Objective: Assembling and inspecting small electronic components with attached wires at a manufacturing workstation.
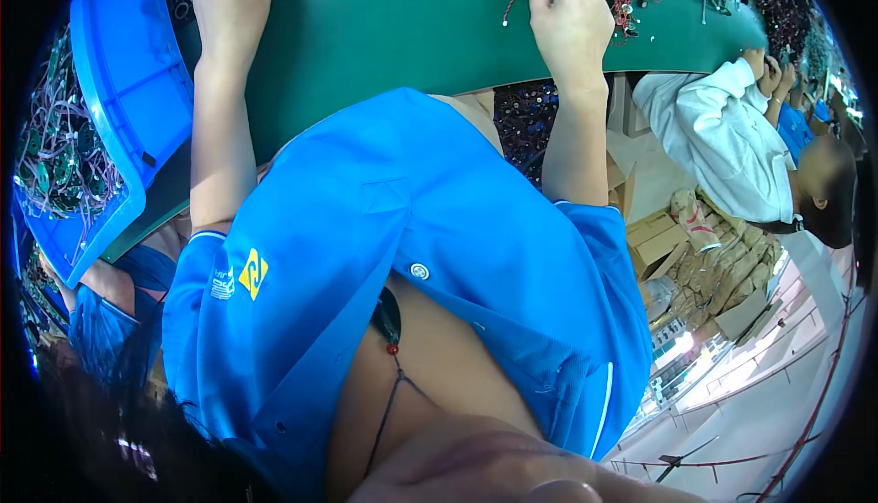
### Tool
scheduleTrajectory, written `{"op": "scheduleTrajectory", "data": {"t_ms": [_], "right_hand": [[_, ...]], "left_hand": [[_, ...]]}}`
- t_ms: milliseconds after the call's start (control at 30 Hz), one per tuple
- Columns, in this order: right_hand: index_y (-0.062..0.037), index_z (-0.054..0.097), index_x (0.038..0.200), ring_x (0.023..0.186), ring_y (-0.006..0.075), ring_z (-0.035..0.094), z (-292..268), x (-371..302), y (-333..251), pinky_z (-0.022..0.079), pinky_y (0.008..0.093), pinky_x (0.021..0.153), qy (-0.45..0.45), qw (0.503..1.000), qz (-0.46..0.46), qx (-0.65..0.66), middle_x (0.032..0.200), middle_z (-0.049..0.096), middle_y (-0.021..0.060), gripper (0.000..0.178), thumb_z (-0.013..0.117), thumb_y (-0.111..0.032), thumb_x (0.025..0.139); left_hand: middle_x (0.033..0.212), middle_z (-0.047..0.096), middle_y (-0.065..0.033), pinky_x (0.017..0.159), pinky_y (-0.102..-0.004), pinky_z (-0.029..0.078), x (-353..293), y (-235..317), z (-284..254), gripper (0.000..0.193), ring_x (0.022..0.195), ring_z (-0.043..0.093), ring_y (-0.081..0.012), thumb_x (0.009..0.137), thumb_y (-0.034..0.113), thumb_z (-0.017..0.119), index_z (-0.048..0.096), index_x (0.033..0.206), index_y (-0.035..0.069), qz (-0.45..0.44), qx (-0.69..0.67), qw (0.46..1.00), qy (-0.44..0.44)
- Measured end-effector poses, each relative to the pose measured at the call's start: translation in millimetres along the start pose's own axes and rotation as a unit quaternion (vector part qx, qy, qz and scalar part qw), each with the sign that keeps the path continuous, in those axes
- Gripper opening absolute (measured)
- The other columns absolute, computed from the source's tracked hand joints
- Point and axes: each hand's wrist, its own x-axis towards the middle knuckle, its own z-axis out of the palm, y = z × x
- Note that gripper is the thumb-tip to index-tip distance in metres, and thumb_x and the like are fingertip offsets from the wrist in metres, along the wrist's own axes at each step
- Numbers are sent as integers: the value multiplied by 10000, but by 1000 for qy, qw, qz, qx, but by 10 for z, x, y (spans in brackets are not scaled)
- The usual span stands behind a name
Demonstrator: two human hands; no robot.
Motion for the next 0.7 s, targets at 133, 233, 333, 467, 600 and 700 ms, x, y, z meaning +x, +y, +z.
{"op": "scheduleTrajectory", "data": {"t_ms": [133,233,333,467,600,700], "right_hand": [[-86,649,898,786,253,557,-111,98,-159,458,317,705,-125,982,20,-142,850,581,47,122,595,-83,788],[-90,656,879,812,252,549,-160,214,-404,456,332,714,-286,870,96,-391,900,572,58,120,596,-82,775],[-89,659,885,803,250,536,-112,30,-90,451,334,704,-180,940,55,-286,918,565,64,122,608,-75,775],[-85,658,901,797,243,520,-72,2,-21,445,331,699,-92,976,12,-197,938,560,72,131,627,-59,776],[-58,623,952,803,202,512,-167,379,-450,445,297,721,-136,952,25,-272,936,570,74,156,646,-21,802],[-20,582,981,761,154,518,-241,585,-530,448,252,703,-13,978,118,-169,888,581,58,132,620,2,856]], "left_hand": [[975,635,-15,661,-206,449,-206,39,-69,258,732,559,-94,892,78,635,634,1151,81,117,-78,987,77],[937,633,-18,659,-196,446,-317,175,0,251,733,562,-86,898,76,631,631,1149,57,45,-298,954,-6],[901,630,-25,654,-190,443,-375,413,-50,237,722,565,-84,907,76,622,628,1141,36,-53,-410,905,-98],[855,627,-36,648,-184,441,-465,590,-101,223,708,570,-84,919,75,609,622,1131,7,-155,-517,818,-201],[825,628,-51,646,-180,441,-525,624,-128,217,695,576,-89,926,68,599,612,1127,-16,-162,-539,788,-248],[823,631,-54,639,-181,442,-555,600,-93,221,696,580,-88,927,66,597,604,1134,-12,-146,-558,780,-242]]}}
